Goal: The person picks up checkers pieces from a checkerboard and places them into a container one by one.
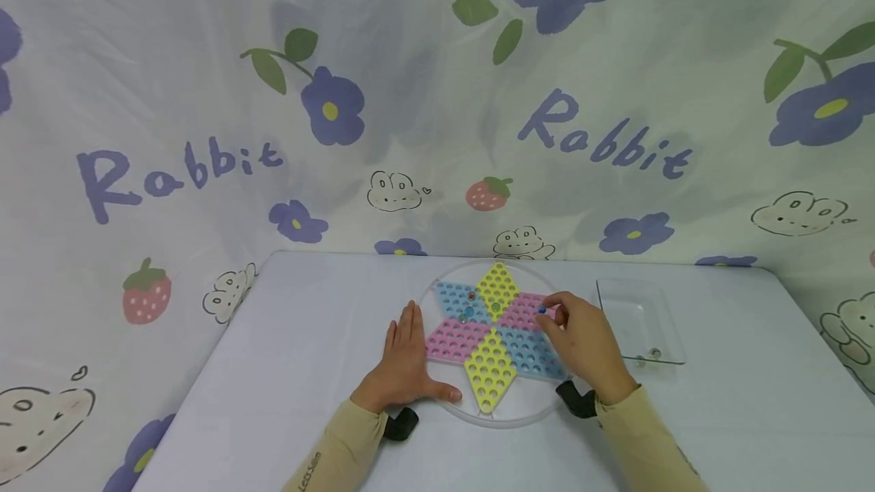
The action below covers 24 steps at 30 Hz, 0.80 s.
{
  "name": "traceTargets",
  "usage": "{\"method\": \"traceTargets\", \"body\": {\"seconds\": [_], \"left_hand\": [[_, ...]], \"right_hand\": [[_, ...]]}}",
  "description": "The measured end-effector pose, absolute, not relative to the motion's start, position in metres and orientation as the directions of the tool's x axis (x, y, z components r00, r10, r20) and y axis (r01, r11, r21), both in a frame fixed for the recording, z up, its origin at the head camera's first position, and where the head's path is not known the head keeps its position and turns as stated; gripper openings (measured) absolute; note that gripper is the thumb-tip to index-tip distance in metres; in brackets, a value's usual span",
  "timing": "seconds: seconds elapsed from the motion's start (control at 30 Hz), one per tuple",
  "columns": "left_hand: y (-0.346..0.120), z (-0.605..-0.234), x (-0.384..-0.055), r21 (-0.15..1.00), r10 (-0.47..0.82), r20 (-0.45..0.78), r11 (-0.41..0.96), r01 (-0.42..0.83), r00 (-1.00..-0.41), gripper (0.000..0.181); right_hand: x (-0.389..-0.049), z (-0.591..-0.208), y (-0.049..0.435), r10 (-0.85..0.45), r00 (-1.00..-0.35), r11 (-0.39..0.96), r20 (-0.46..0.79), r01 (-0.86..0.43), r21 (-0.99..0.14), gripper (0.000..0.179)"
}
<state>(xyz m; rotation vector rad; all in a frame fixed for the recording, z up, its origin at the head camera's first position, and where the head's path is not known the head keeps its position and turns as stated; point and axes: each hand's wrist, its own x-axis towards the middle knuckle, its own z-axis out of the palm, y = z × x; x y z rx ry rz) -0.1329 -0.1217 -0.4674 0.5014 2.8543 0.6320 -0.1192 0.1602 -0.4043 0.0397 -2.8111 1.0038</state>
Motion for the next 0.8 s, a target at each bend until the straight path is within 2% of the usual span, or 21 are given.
{"method": "traceTargets", "body": {"seconds": [0.23, 0.43, 0.8], "left_hand": [[-0.122, -0.468, -0.133, 0.425, 0.36, -0.092, 0.857, 0.291, -0.928, 0.152], [-0.122, -0.467, -0.133, 0.423, 0.365, -0.087, 0.856, 0.297, -0.927, 0.151], [-0.122, -0.465, -0.131, 0.438, 0.366, -0.088, 0.849, 0.294, -0.927, 0.15]], "right_hand": [[-0.114, -0.404, 0.169, 0.018, -0.977, 0.781, 0.212, -0.118, -0.613, 0.024], [-0.112, -0.405, 0.176, 0.037, -0.978, 0.792, 0.204, -0.095, -0.604, 0.026], [-0.108, -0.402, 0.189, 0.031, -0.962, 0.802, 0.271, -0.138, -0.582, 0.02]]}}
